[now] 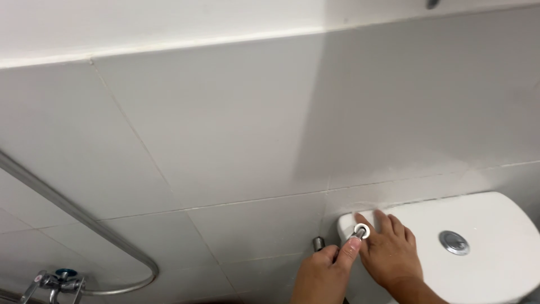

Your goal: Scrubbing the inside of a toilet bowl with a brush and rinsing the tank area with a spray nozzle.

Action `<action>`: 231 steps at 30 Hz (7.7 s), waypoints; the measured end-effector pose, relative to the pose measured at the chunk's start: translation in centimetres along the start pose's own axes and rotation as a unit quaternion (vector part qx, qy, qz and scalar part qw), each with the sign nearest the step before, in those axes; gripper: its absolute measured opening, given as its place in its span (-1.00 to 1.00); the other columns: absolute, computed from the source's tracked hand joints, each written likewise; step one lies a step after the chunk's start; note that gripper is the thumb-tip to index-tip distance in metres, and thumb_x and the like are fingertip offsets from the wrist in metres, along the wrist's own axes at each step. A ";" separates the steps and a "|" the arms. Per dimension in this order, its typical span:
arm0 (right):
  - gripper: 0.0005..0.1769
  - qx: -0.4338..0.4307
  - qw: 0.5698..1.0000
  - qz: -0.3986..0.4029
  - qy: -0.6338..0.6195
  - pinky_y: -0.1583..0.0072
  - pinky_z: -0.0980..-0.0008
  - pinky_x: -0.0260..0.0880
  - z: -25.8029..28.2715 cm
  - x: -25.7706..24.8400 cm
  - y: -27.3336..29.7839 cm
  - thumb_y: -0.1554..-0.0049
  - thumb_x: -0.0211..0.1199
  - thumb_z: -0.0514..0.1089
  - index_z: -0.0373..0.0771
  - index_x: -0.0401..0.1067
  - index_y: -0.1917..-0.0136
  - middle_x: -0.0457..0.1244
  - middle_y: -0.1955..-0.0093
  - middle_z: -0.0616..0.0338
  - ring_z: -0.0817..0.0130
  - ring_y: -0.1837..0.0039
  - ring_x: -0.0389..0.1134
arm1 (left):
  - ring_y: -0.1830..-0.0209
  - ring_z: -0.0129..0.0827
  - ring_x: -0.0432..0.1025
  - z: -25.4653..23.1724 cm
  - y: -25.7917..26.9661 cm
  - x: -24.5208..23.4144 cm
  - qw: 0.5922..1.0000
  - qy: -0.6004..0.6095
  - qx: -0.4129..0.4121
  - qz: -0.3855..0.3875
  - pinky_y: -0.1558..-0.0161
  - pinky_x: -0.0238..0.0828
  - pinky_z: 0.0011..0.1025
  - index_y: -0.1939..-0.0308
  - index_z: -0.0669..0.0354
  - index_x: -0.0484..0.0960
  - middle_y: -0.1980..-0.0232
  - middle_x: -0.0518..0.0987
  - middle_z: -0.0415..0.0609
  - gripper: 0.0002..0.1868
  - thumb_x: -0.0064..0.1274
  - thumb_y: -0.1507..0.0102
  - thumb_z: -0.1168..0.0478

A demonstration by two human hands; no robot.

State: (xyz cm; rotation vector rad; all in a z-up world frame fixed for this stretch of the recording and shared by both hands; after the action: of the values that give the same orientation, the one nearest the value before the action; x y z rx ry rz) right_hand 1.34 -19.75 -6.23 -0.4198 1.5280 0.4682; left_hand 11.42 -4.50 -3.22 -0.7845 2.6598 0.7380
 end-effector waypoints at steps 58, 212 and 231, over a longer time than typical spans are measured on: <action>-0.55 -0.021 0.991 -0.053 -0.118 -0.42 0.23 0.14 2.0 -1.2 -2.6 -0.20 0.07 0.18 0.02 0.33 -0.29 0.13 -0.36 0.22 0.23 -0.46 0.11 | 0.33 0.02 0.51 -1.1 -1.9 -1.4 0.991 -0.050 0.071 0.104 0.21 0.41 -0.09 0.44 0.24 0.58 0.43 0.57 0.18 -0.26 -0.06 -0.26 -0.44; -0.18 0.361 0.915 -0.015 -0.178 -0.37 0.05 0.33 -30.9 0.4 -1.3 -0.33 -0.25 0.36 -0.06 -0.08 -0.69 0.20 -0.44 -0.16 -0.09 -0.39 0.31 | 0.35 -0.01 0.55 -14.7 -2.5 23.6 0.965 -0.094 0.136 0.202 0.24 0.44 -0.14 0.43 0.22 0.61 0.43 0.61 0.16 -0.30 -0.12 -0.30 -0.38; -0.38 0.106 0.960 -0.158 -0.204 -0.55 0.31 -0.08 -23.5 -0.9 3.0 -0.13 0.11 -0.15 -0.05 0.27 -0.47 0.03 -0.60 0.27 0.26 -0.63 -0.07 | 0.30 -0.03 0.60 -11.4 0.1 21.3 0.966 -0.108 0.087 0.217 0.14 0.49 -0.19 0.42 0.27 0.64 0.41 0.65 0.16 -0.29 -0.10 -0.28 -0.37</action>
State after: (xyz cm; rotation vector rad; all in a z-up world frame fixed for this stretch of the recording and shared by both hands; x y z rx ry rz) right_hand -20.04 -29.87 -5.40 -0.3639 1.0712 0.1242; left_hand -7.28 -19.76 -1.89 -0.0650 2.6690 0.6285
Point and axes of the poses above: each hand's wrist, its own y-axis away from the middle knuckle, its own x-axis out of the palm, z = x × y, the point moved 9 cm from there along -y, towards the middle knuckle
